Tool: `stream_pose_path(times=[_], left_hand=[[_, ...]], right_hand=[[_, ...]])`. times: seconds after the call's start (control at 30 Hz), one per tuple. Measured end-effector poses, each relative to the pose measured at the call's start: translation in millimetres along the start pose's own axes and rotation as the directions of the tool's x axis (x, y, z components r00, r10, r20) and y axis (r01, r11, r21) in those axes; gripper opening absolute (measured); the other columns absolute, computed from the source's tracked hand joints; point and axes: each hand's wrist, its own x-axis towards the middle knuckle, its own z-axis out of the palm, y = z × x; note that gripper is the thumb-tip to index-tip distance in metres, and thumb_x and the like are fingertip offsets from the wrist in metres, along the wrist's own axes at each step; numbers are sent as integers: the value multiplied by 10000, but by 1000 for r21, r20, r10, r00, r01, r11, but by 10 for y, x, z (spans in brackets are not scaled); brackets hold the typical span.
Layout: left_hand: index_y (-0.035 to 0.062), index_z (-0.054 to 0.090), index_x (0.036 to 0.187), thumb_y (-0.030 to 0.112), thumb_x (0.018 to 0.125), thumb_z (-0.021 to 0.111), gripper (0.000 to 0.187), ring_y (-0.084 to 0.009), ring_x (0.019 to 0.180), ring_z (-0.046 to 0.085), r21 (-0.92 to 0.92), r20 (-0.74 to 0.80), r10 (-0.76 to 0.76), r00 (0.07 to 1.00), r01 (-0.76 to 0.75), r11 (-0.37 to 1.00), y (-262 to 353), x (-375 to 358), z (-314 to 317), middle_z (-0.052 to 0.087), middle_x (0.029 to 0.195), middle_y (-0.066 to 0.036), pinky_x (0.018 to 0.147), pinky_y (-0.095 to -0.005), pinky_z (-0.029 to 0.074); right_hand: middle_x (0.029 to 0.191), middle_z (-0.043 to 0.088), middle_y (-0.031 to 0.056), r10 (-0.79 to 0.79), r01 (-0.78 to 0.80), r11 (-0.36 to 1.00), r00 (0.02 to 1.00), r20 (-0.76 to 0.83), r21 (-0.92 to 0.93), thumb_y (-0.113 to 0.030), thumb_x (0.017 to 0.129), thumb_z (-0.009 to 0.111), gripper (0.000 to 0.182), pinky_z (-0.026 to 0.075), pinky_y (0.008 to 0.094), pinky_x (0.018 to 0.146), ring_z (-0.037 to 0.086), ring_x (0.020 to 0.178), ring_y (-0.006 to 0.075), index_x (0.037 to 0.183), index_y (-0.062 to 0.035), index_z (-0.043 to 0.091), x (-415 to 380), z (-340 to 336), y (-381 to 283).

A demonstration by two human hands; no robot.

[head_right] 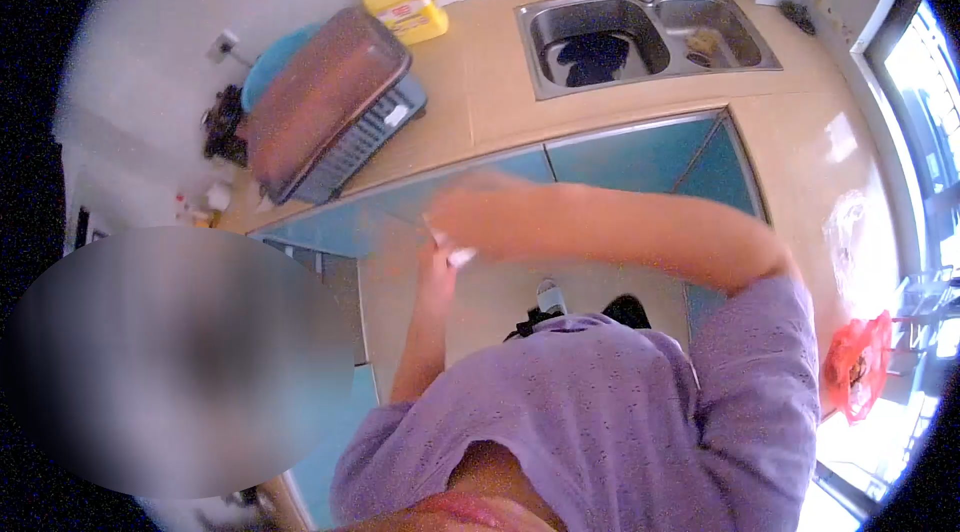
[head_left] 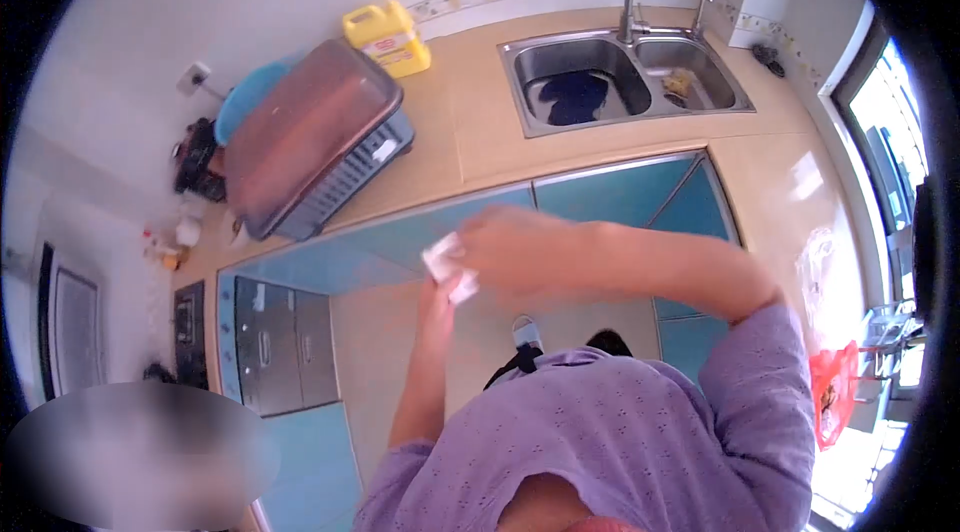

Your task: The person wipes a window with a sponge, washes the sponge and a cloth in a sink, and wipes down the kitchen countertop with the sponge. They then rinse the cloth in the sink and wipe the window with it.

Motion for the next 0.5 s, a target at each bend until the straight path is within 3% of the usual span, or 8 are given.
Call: stream_pose_path(times=[0.03,0.07,0.17,0.23,0.33,0.43,0.5], left_hand=[[-6,455,1210,83,808,599,436,-210,1005,568,72,41,-24,999,21,997,48,394,24,562,1126,-97,849,-356,475],[-1,450,1215,116,779,641,489,-205,972,580,142,79,-49,996,38,989,90,799,76,578,1083,-103,838,-342,475],[-27,456,1185,184,776,665,505,-200,926,597,391,224,-49,973,-44,919,366,1732,562,594,1042,-106,805,-345,489],[-32,459,1177,235,790,663,512,-193,893,607,470,260,-119,958,-18,882,533,2248,992,594,1045,-111,784,-340,494],[-29,467,1173,289,811,647,514,-183,856,615,507,301,-242,922,60,860,584,2963,1605,598,1037,-114,759,-329,497],[-15,496,1153,284,807,652,483,-185,844,616,523,364,-261,894,35,852,380,3585,2054,618,989,-110,726,-322,499],[-12,507,1142,253,784,672,476,-190,847,615,540,320,-243,916,35,841,63,4045,2268,624,977,-110,728,-326,497]], right_hand=[[983,605,142,213,-208,977,964,-156,51,-199,760,621,340,470,394,798,577,980,306,1047,-31,553,-328,94,189],[1047,593,179,494,-488,853,869,17,186,-230,793,617,411,461,404,836,556,1020,333,1139,-31,517,-564,118,425],[1121,576,202,823,-773,567,544,-162,284,-240,801,613,437,452,421,865,556,1023,357,1157,-6,516,-1467,310,780],[1168,566,180,943,-846,329,319,-95,419,-233,825,600,433,414,392,930,518,1098,340,1189,-15,520,-1948,359,964],[1075,615,161,996,-887,85,85,-20,453,-244,837,604,400,465,374,856,593,991,284,1172,-35,542,-2455,402,1331],[985,645,148,999,-836,45,30,-36,546,-246,847,602,376,482,366,810,624,899,261,1166,-52,553,-2933,558,2148],[982,646,157,983,-800,119,10,-185,588,-272,859,581,361,478,380,809,625,894,295,1145,-52,567,-3193,747,2876]])
